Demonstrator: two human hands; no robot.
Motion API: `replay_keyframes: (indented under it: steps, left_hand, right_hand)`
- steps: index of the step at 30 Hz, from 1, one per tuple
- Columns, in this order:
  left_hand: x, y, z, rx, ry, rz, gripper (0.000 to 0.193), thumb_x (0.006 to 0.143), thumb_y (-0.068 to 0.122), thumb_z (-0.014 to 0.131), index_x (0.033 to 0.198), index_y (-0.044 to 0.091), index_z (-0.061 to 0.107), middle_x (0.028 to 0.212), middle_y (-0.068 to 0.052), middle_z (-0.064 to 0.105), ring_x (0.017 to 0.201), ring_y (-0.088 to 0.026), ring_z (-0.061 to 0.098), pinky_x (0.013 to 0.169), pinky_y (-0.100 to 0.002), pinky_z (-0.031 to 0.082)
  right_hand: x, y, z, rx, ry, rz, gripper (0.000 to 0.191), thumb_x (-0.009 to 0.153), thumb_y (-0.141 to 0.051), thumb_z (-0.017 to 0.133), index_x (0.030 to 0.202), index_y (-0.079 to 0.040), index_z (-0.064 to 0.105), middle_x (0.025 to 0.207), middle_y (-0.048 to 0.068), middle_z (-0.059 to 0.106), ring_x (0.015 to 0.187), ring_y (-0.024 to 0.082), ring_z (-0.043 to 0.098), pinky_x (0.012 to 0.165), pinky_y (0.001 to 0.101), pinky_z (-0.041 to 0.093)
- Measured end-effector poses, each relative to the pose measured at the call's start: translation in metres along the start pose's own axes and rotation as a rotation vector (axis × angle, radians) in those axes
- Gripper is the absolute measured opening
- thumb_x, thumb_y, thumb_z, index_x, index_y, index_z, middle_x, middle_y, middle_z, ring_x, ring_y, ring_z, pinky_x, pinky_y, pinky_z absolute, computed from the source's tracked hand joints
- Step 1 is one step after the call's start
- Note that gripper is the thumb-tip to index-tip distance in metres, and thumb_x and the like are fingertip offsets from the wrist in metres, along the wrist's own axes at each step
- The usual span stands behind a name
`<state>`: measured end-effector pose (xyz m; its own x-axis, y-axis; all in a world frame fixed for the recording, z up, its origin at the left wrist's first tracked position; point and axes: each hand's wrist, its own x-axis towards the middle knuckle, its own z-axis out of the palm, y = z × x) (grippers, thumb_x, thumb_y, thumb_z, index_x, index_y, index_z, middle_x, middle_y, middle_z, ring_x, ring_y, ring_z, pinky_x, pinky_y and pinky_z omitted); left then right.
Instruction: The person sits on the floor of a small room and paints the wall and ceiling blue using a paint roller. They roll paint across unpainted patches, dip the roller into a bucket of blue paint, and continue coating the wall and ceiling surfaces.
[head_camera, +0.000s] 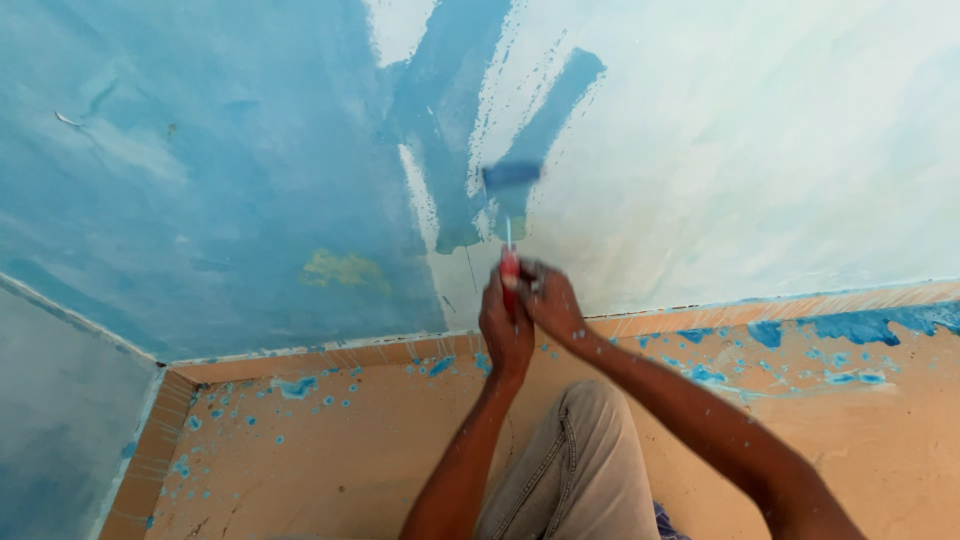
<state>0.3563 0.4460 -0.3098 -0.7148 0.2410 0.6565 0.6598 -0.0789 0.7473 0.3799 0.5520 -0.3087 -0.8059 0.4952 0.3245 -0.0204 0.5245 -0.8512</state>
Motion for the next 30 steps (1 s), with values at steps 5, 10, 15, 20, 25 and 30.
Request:
replay_keyframes:
  steps: [5, 10, 15, 20, 25, 30]
  left_hand:
    - [0.083, 0.057, 0.005, 0.005, 0.042, 0.151, 0.047, 0.107, 0.015, 0.053, 0.152, 0.003, 0.045, 0.125, -0.017, 0.070, 0.113, -0.032, 0.071, 0.094, -0.042, 0.059]
    - [0.124, 0.090, 0.007, 0.034, 0.023, 0.127, 0.042, 0.105, 0.012, 0.055, 0.146, 0.003, 0.049, 0.124, -0.018, 0.069, 0.112, -0.032, 0.071, 0.095, -0.044, 0.059]
    - [0.092, 0.072, -0.008, 0.085, 0.013, 0.138, 0.049, 0.101, 0.010, 0.054, 0.149, 0.001, 0.046, 0.128, -0.021, 0.066, 0.114, -0.036, 0.068, 0.096, -0.045, 0.056]
    - [0.028, 0.018, -0.039, 0.105, -0.059, 0.022, 0.042, 0.107, 0.009, 0.051, 0.149, 0.006, 0.050, 0.126, -0.019, 0.068, 0.114, -0.036, 0.068, 0.094, -0.046, 0.056]
    - [-0.020, -0.032, -0.078, 0.208, -0.101, -0.038, 0.043, 0.103, 0.007, 0.051, 0.146, 0.004, 0.053, 0.126, -0.021, 0.067, 0.114, -0.038, 0.067, 0.092, -0.047, 0.055]
    - [-0.015, -0.045, -0.108, 0.358, -0.130, 0.025, 0.042, 0.102, 0.008, 0.055, 0.142, -0.002, 0.051, 0.126, -0.027, 0.065, 0.110, -0.044, 0.065, 0.087, -0.049, 0.054]
  right_hand:
    - [0.055, -0.107, -0.058, -0.033, 0.083, -0.284, 0.041, 0.097, -0.029, 0.071, 0.121, 0.004, 0.070, 0.103, 0.020, 0.076, 0.090, 0.022, 0.075, 0.079, 0.0342, 0.060]
    - [0.068, -0.173, -0.094, 0.092, 0.013, -0.140, 0.029, 0.102, -0.021, 0.065, 0.104, 0.006, 0.075, 0.087, 0.017, 0.074, 0.076, 0.016, 0.063, 0.067, 0.0334, 0.055]
    - [0.049, -0.136, -0.063, 0.153, 0.019, -0.180, 0.031, 0.097, -0.022, 0.070, 0.112, 0.004, 0.073, 0.093, 0.014, 0.076, 0.081, 0.016, 0.069, 0.071, 0.0323, 0.059]
    - [0.012, -0.048, 0.018, 0.381, -0.014, -0.074, 0.044, 0.093, -0.025, 0.074, 0.125, 0.005, 0.069, 0.109, 0.015, 0.077, 0.094, 0.019, 0.073, 0.083, 0.0346, 0.062]
    - [-0.028, 0.003, 0.101, 0.389, 0.022, 0.070, 0.041, 0.093, -0.020, 0.072, 0.125, 0.004, 0.068, 0.104, 0.016, 0.077, 0.089, 0.017, 0.071, 0.081, 0.0335, 0.060]
    - [-0.037, -0.005, 0.134, 0.622, 0.053, 0.041, 0.036, 0.096, -0.020, 0.070, 0.121, 0.007, 0.069, 0.107, 0.013, 0.075, 0.097, 0.015, 0.067, 0.088, 0.0328, 0.056]
